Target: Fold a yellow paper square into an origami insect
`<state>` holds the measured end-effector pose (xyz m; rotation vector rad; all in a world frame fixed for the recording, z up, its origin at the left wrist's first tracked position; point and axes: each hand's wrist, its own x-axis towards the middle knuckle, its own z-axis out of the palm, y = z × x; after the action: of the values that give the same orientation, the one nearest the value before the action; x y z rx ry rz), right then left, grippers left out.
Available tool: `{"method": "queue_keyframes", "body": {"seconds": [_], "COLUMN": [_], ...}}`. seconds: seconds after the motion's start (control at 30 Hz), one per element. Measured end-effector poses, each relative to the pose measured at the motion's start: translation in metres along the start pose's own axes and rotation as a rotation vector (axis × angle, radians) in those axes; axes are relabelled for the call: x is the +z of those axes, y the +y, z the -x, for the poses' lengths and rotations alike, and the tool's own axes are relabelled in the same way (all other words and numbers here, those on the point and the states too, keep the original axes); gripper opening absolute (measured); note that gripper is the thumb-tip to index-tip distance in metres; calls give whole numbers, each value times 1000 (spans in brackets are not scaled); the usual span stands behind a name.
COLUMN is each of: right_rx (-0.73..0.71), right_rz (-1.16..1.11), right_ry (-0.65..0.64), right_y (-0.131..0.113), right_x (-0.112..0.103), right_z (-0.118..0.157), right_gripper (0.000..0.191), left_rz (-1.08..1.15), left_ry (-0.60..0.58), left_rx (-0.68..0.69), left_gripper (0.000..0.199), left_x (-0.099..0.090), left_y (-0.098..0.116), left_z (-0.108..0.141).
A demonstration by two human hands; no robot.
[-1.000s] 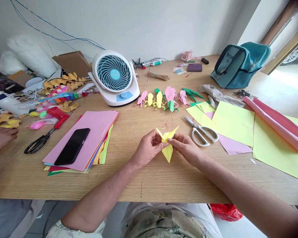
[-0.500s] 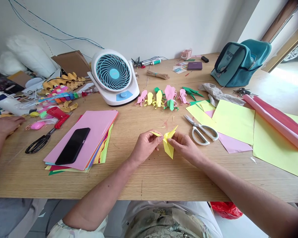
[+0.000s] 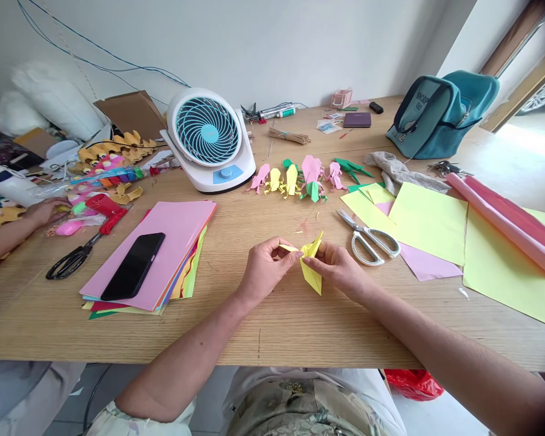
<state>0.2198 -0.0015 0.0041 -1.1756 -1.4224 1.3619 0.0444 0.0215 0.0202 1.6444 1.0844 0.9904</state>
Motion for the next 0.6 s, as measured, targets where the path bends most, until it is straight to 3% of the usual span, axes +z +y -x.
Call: {"method": "queue_keyframes", "body": {"seconds": [0.23, 0.47, 0.6], "right_rx": [-15, -116, -191], "right_rz": [-6, 325, 468], "right_ry": [11, 183, 241], "right_y": [0, 0, -2], "right_x": [1, 5, 6], "right_z": [0, 6, 10], "right_gripper": [46, 26, 23], "left_rz": [-25, 154, 310], "left_ry": [-6, -60, -90], "left_rx": [-6, -179, -264], "left_gripper": [24, 31, 34], "left_x": [-2, -1, 3], "left_y": [2, -1, -4], "left_z": [0, -2, -1]}}
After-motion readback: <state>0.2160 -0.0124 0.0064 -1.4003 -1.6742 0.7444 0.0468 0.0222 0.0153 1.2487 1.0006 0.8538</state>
